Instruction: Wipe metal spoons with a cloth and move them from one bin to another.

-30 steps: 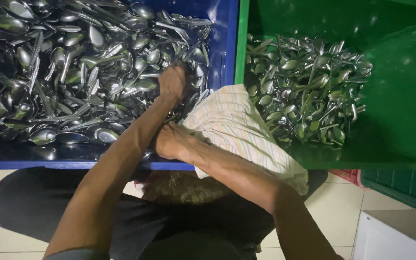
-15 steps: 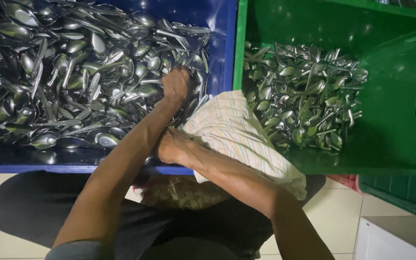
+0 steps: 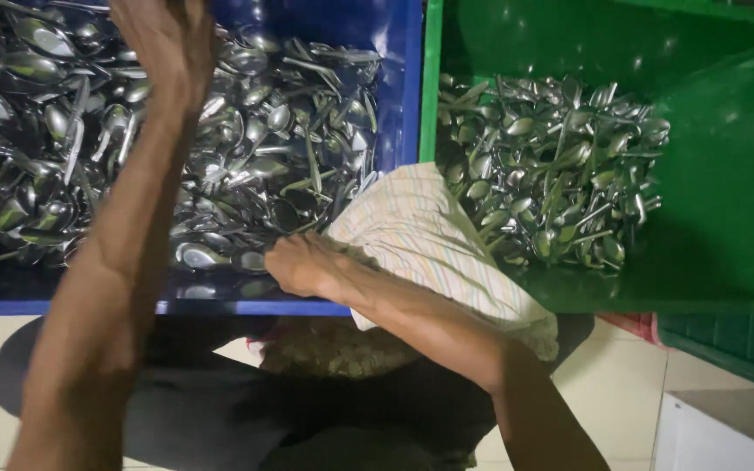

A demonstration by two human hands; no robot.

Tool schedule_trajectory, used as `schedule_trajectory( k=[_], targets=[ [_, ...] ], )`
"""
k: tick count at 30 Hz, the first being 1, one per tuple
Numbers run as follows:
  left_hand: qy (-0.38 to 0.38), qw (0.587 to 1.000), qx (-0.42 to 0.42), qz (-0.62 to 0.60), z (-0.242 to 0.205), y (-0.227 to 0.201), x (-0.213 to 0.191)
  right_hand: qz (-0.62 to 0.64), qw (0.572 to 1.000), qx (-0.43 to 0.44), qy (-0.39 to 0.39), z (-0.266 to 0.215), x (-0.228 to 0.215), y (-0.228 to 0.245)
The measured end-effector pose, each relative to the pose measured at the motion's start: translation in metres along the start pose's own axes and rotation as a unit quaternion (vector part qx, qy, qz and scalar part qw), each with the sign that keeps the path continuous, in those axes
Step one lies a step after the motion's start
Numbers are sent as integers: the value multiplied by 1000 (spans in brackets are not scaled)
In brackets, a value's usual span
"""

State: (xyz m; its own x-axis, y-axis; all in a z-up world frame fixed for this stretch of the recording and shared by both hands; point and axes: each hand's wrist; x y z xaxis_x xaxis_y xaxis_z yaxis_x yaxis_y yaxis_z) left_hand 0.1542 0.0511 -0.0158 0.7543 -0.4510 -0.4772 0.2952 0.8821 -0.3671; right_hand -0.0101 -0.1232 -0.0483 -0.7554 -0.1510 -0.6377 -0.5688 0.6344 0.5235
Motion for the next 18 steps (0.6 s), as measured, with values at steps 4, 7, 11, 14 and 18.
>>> schedule_trajectory(
  k=[4,7,11,14,18],
  targets=[
    [170,985,-7,-38,-27,7,-12,-24,999,-11,-41,6,7,-8],
    [360,931,-65,5,-75,15,11,-20,998,-12,-66,4,12,-10],
    [419,903,65,67,-119,20,43,-24,999,-4,-46,3,6,-6],
    [483,855,127,142,-133,17,69,-17,997,-38,-60,8,11,-12],
    [610,762,152,154,-130,13,94,-25,999,-22,-40,3,0,-6]
  ],
)
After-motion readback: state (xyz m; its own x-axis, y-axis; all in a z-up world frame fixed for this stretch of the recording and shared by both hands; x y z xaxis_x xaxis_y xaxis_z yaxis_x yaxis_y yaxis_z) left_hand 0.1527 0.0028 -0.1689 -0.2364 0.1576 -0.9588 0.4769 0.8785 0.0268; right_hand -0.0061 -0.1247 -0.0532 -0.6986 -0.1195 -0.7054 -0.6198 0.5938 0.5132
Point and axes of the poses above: each hand's wrist, its own z-axis towards the middle knuckle, its own x-axis out of the palm, y = z × x, and after that the axes turned 3 degrees about x, right-handed
